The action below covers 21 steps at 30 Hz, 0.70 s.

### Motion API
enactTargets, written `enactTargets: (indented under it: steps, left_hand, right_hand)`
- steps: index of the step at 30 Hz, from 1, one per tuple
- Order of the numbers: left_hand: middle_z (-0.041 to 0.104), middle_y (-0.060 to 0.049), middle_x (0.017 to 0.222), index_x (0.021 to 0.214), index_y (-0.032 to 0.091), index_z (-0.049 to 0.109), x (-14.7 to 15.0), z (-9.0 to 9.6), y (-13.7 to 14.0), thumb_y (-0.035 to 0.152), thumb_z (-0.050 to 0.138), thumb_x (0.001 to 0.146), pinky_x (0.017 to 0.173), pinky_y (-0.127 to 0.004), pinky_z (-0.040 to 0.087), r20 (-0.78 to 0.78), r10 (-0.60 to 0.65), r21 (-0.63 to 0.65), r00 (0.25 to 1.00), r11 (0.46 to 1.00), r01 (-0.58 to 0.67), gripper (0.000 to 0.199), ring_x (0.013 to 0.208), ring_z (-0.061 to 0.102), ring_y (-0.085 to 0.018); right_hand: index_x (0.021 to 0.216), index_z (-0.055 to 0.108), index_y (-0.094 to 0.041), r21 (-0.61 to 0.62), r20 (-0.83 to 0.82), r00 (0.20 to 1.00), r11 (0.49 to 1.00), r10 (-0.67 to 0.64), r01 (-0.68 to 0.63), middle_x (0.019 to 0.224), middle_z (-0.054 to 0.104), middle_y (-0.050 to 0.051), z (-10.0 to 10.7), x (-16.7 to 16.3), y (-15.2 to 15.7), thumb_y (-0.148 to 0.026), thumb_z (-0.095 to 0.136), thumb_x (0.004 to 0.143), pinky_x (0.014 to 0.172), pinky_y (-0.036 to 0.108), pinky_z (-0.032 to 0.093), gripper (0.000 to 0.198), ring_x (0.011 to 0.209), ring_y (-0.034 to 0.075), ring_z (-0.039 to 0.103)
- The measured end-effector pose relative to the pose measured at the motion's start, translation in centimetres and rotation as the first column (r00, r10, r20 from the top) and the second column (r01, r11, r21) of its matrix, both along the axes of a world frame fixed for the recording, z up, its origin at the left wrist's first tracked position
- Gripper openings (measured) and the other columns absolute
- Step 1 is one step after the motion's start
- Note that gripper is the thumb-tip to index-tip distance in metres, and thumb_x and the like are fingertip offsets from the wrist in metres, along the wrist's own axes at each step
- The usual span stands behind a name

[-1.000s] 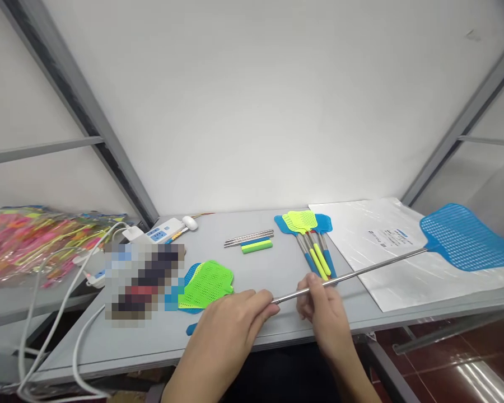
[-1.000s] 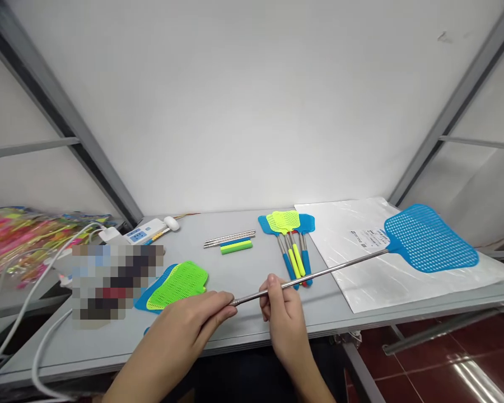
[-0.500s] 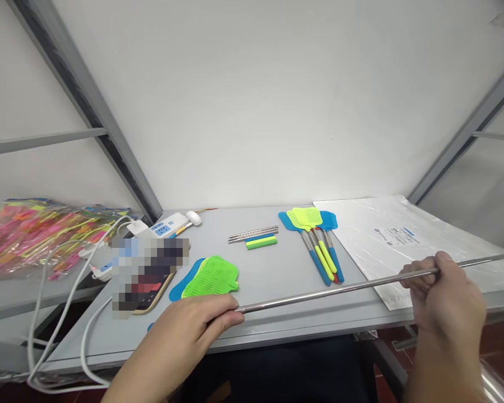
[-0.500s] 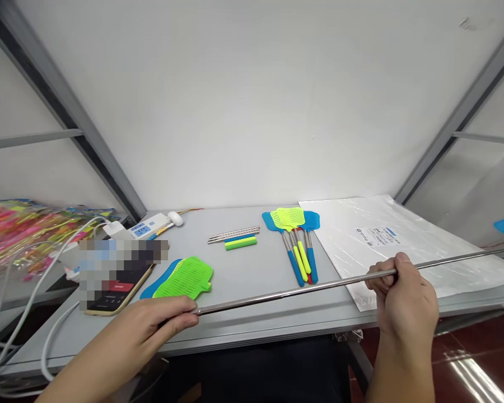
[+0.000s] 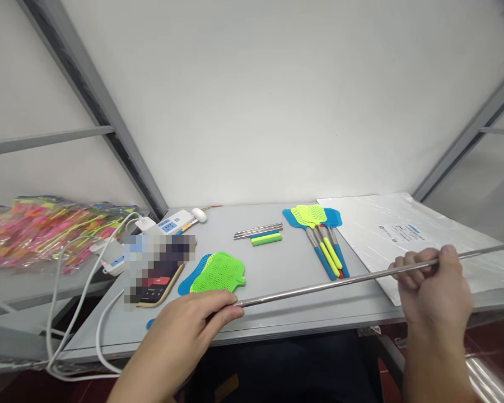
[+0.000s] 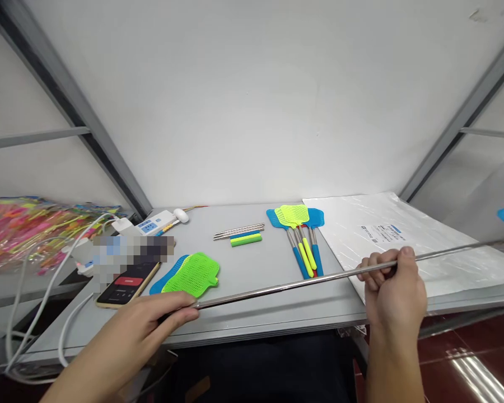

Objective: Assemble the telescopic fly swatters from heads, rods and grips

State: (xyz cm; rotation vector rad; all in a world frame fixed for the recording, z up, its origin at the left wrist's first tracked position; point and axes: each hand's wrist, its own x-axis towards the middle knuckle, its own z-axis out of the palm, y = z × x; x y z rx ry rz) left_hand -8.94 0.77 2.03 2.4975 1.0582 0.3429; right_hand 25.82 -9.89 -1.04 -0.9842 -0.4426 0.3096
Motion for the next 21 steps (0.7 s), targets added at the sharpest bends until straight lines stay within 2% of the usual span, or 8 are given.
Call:
enactTargets:
  steps: [3,5,7,9,13,17,19,21]
  left_hand:
    - [0.073,0.002,0.089,0.091,0.029,0.069,3.2,-0.8,-0.9,0.049,0.043,0.097,0.073,-0.023,0.043,0.008,-0.077,-0.007,0.997,0.997,0.077,0.033,0.084,0.066,-0.018]
    - [0.071,0.002,0.083,0.088,0.027,0.066,5.1,-1.2,-1.7,0.047,0.040,0.099,0.070,-0.024,0.039,0.008,-0.129,0.012,0.992,0.992,0.129,0.035,0.079,0.064,-0.017]
    - [0.069,0.003,0.079,0.084,0.025,0.062,6.2,-1.3,-2.3,0.044,0.039,0.100,0.068,-0.026,0.037,0.001,-0.157,0.021,0.988,0.987,0.157,0.034,0.074,0.061,-0.016]
    - [0.068,0.005,0.080,0.085,0.026,0.060,6.4,-1.0,-2.5,0.044,0.040,0.099,0.069,-0.026,0.036,0.006,-0.169,0.010,0.986,0.986,0.169,0.031,0.074,0.059,-0.016]
    - [0.068,0.005,0.083,0.089,0.027,0.062,5.2,-0.2,-2.0,0.043,0.038,0.100,0.070,-0.026,0.035,-0.002,-0.204,-0.011,0.979,0.979,0.204,0.030,0.075,0.059,-0.015]
    - [0.070,0.003,0.085,0.092,0.027,0.065,3.6,0.1,-1.6,0.043,0.040,0.100,0.071,-0.026,0.038,0.012,-0.198,-0.012,0.980,0.980,0.199,0.030,0.076,0.061,-0.016]
    - [0.071,0.004,0.089,0.095,0.029,0.066,2.8,0.0,-1.3,0.045,0.044,0.098,0.074,-0.024,0.040,0.032,-0.153,-0.043,0.988,0.987,0.154,0.028,0.082,0.063,-0.016]
    - [0.071,0.005,0.093,0.095,0.030,0.067,2.1,0.0,-0.9,0.047,0.046,0.096,0.077,-0.023,0.041,0.031,-0.105,-0.092,0.994,0.990,0.107,0.026,0.088,0.064,-0.015]
  right_hand:
    - [0.059,0.044,-0.022,-0.152,0.003,0.996,0.985,0.088,-0.086,0.047,0.031,-0.007,-2.2,-3.8,0.5,-0.044,0.057,0.088,0.045,0.027,0.027,0.038,0.044,0.010,0.031]
    - [0.061,0.048,-0.021,-0.320,-0.009,0.966,0.915,0.257,-0.246,0.052,0.039,-0.005,-3.5,-7.0,0.6,-0.048,0.061,0.085,0.044,0.027,0.025,0.039,0.046,0.010,0.032]
    - [0.059,0.044,-0.021,-0.363,-0.039,0.926,0.858,0.376,-0.364,0.053,0.037,-0.004,-4.1,-9.7,0.6,-0.053,0.055,0.088,0.045,0.027,0.025,0.044,0.048,0.011,0.032]
    - [0.056,0.040,-0.021,-0.373,0.018,0.917,0.853,0.399,-0.364,0.052,0.034,-0.004,-3.9,-11.3,0.6,-0.054,0.050,0.090,0.047,0.028,0.024,0.048,0.049,0.011,0.031]
    - [0.053,0.036,-0.022,-0.372,0.113,0.906,0.863,0.407,-0.342,0.052,0.030,-0.003,-2.7,-11.0,0.0,-0.051,0.050,0.092,0.050,0.030,0.021,0.051,0.050,0.012,0.028]
    - [0.052,0.040,-0.021,-0.390,0.062,0.891,0.833,0.450,-0.393,0.051,0.036,-0.002,-2.3,-9.4,-0.8,-0.046,0.058,0.088,0.048,0.029,0.023,0.048,0.050,0.011,0.032]
    - [0.050,0.044,-0.020,-0.347,-0.008,0.939,0.880,0.344,-0.325,0.046,0.037,-0.003,-2.3,-8.4,-0.9,-0.044,0.062,0.086,0.046,0.028,0.026,0.047,0.048,0.011,0.036]
    - [0.050,0.045,-0.020,-0.251,-0.076,0.984,0.952,0.164,-0.178,0.042,0.034,-0.005,-2.3,-6.5,-1.0,-0.042,0.063,0.085,0.047,0.027,0.032,0.045,0.046,0.012,0.040]
